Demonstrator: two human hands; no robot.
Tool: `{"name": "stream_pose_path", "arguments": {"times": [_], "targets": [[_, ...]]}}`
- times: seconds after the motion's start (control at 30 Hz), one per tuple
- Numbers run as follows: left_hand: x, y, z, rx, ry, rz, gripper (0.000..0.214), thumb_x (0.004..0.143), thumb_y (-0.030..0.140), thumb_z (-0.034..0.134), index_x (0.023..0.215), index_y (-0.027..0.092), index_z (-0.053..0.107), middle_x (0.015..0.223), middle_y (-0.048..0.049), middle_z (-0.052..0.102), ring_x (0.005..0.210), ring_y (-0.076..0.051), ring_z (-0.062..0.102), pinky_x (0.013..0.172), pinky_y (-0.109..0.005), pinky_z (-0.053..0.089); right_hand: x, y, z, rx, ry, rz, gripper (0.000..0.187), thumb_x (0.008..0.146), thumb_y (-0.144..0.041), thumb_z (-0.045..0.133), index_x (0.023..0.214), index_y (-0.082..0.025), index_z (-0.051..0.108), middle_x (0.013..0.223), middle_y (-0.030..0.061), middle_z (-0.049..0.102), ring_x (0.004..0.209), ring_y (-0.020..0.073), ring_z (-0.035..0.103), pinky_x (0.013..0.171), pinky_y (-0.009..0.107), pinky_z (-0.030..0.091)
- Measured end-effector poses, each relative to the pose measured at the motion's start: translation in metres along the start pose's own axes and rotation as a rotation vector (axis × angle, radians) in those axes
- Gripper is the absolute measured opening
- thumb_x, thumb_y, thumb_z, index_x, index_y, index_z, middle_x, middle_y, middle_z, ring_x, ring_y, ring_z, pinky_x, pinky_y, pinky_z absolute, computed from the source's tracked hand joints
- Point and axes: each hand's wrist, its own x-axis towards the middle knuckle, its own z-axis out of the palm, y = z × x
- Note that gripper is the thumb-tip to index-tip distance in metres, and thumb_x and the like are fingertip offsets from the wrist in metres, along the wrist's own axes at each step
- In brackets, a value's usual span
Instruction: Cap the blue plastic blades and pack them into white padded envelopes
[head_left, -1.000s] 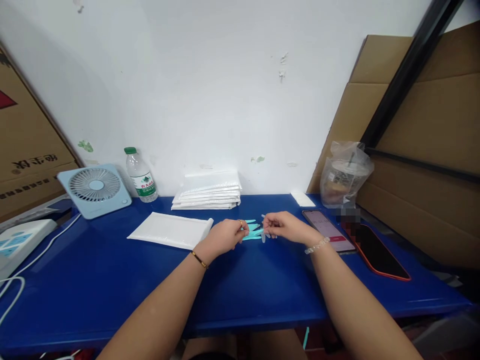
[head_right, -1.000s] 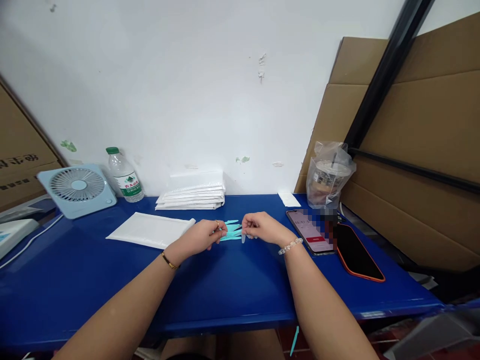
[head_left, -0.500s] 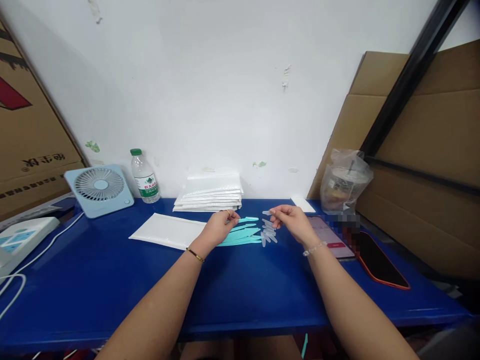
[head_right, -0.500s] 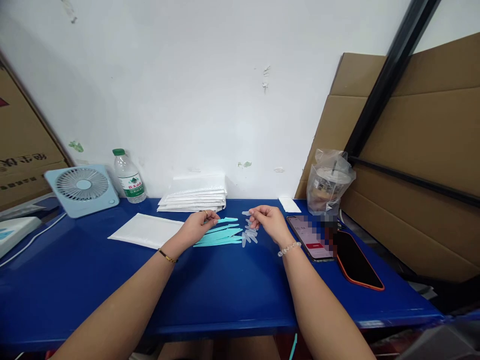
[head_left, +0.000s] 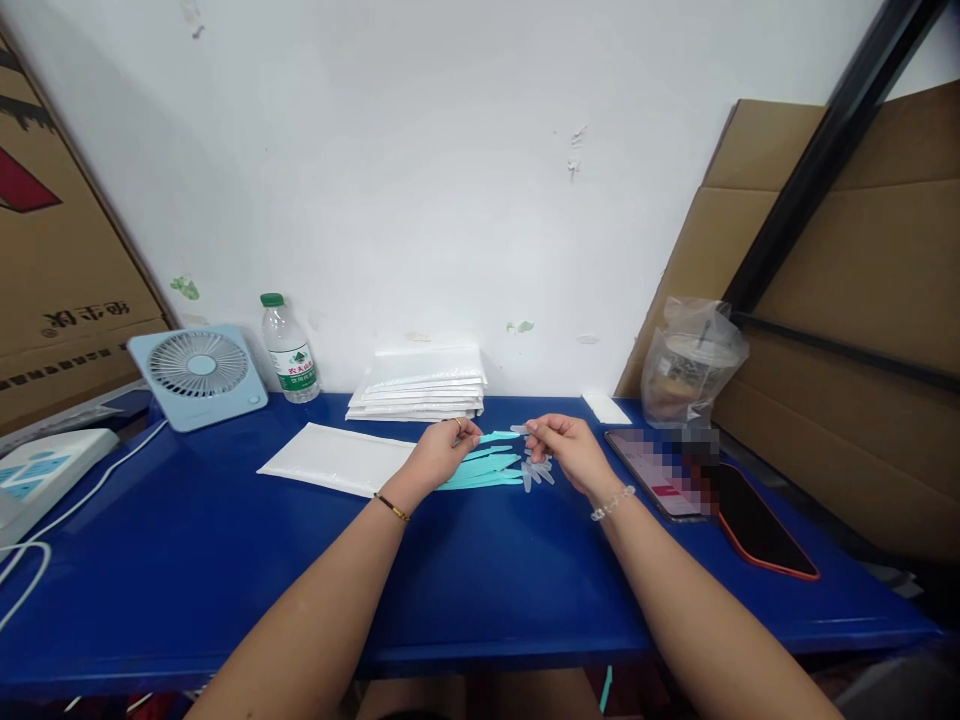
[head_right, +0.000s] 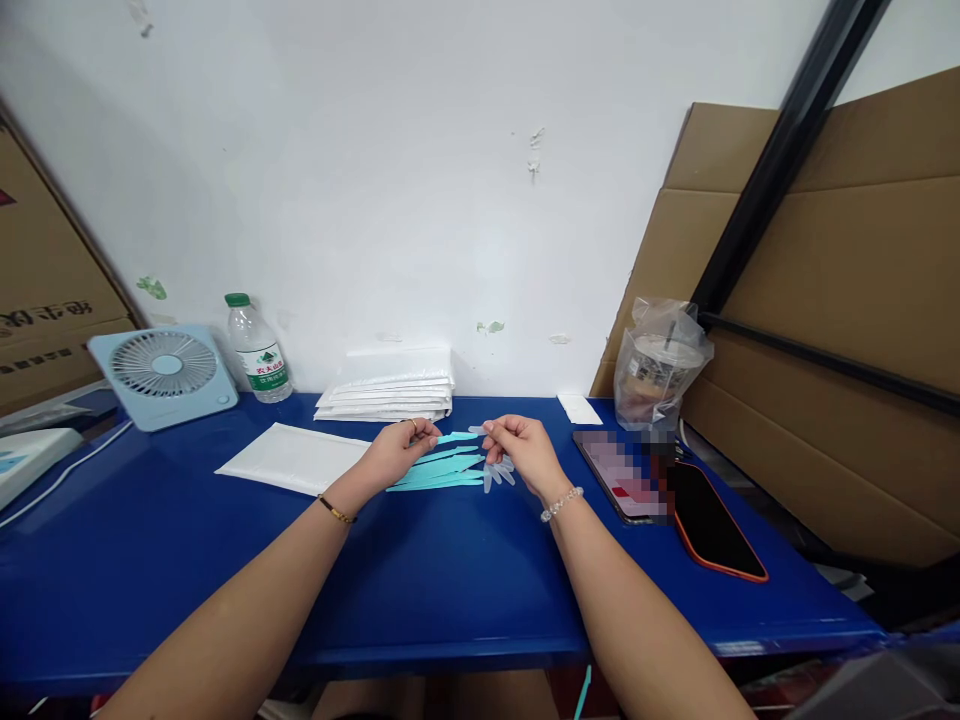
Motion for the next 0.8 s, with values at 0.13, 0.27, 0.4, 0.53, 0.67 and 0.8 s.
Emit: {"name": "stream_pose_path", "arguments": {"times": [0.13,0.27,0.4,0.53,0.67,0.8], "targets": [[-0.001,0.002,-0.002,-0.022,0.010,-0.008,0.024,0.082,0.035,0.048,0.090,0.018,0.062,0.084,-0.0013,0.065,0.076,-0.014,0.057,0.069,-0.024,0.042,-0.001,0.000,0.003,0.004,0.004,0.004,0.032,0.073,-0.046,0.067,0.068,-0.015,0.062,0.062,0.0026,0.062,0.046,0.0097,0.055,0.045,0.022,0.043],[-0.001,0.004,0.001,-0.019,-0.016,0.008,0.023,0.083,0.035,0.047,0.089,0.018,0.062,0.083,-0.0008,0.065,0.075,-0.014,0.057,0.067,-0.023,0.042,-0.003,-0.001,0.011,-0.071,-0.031,0.011,0.036,0.073,-0.051,0.064,0.067,-0.015,0.061,0.058,0.0029,0.062,0.045,0.0104,0.054,0.047,0.023,0.044],[-0.001,0.001,0.007,0.052,-0.029,-0.004,0.022,0.085,0.035,0.044,0.088,0.018,0.059,0.082,-0.0014,0.064,0.074,-0.014,0.057,0.064,-0.024,0.041,0.001,0.004,0.007,-0.383,-0.035,-0.067,0.042,0.080,-0.056,0.051,0.084,-0.017,0.067,0.073,0.0066,0.068,0.063,0.0178,0.063,0.063,0.031,0.051],[-0.003,-0.002,0.015,0.238,-0.005,-0.017,0.026,0.090,0.032,0.035,0.083,0.017,0.055,0.085,-0.0058,0.062,0.078,-0.017,0.057,0.070,-0.028,0.042,0.006,0.021,-0.008,-0.915,0.038,-0.159,0.055,0.089,-0.054,0.032,0.129,-0.020,0.050,0.133,0.0106,0.049,0.126,0.0266,0.039,0.105,0.043,0.030],[-0.010,-0.001,0.030,0.369,-0.031,0.070,0.025,0.092,0.025,0.030,0.090,0.016,0.052,0.095,-0.0088,0.059,0.087,-0.018,0.057,0.080,-0.029,0.042,0.004,0.039,-0.006,-1.226,-0.129,0.090,0.057,0.092,-0.052,0.019,0.143,-0.025,0.026,0.151,0.0044,0.020,0.138,0.0278,0.012,0.109,0.050,0.015],[-0.020,0.004,0.040,0.527,-0.061,0.070,0.023,0.093,0.021,0.028,0.092,0.015,0.050,0.098,-0.0101,0.058,0.087,-0.018,0.057,0.083,-0.031,0.041,-0.007,0.040,0.001,-1.347,-0.220,0.102,0.054,0.094,-0.049,0.013,0.143,-0.029,0.023,0.151,-0.0007,0.018,0.139,0.0239,0.011,0.111,0.046,0.011]]}}
